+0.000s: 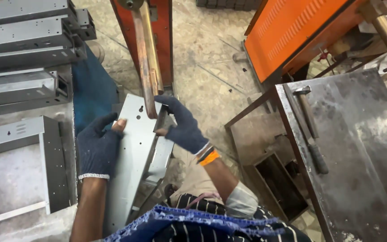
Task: Assembling and welding sheet metal components into a housing using a spot welding machine.
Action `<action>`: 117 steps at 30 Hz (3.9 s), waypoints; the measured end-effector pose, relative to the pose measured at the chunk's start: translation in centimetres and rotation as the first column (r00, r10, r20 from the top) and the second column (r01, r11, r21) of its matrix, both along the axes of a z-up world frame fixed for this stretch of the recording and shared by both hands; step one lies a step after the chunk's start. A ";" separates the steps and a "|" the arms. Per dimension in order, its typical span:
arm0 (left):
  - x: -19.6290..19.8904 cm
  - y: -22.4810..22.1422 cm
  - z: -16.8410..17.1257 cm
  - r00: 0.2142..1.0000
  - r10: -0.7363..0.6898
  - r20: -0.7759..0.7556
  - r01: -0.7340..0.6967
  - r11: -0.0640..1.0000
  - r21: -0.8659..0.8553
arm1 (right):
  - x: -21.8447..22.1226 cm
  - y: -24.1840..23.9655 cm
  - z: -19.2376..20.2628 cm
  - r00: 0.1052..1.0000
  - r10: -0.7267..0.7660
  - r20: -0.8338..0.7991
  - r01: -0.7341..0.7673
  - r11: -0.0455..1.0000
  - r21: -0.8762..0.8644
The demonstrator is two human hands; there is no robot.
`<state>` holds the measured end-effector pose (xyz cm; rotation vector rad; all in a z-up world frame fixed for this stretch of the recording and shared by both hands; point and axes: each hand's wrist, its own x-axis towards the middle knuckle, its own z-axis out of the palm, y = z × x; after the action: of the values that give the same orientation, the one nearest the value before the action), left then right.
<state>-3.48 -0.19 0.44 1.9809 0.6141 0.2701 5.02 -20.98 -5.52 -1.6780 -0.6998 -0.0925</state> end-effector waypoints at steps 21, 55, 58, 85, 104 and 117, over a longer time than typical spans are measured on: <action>0.0 0.0 0.6 0.997 -0.026 -0.074 0.027 0.999 0.019 | 1.5 1.8 -3.4 0.881 0.076 -0.467 0.094 0.939 0.330; 2.1 1.8 0.8 0.979 -0.203 0.030 0.195 0.966 0.171 | -1.6 2.4 0.6 0.947 -0.294 0.126 0.303 0.951 -0.059; 2.2 1.3 1.9 0.978 -0.205 0.040 0.202 0.976 0.077 | -1.3 2.3 0.7 0.934 -0.357 0.012 0.353 0.921 -0.166; 4.5 3.8 3.1 0.951 -0.267 -0.158 0.298 0.928 0.225 | -6.6 1.2 2.9 0.978 -0.167 0.128 0.183 0.975 -0.124; 2.5 3.0 2.4 0.974 -0.212 -0.085 0.218 0.974 0.069 | -7.2 0.0 4.1 0.981 -0.196 0.015 0.196 0.980 -0.039; -3.8 -2.3 0.2 0.997 -0.055 -0.062 0.060 0.995 0.074 | -9.2 -4.5 -3.4 0.783 -0.481 0.395 0.586 0.782 -0.210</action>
<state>-7.25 -2.50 0.68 2.0823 0.5911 0.2021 -4.21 -25.43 -8.97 -2.1778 -0.4564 -0.7163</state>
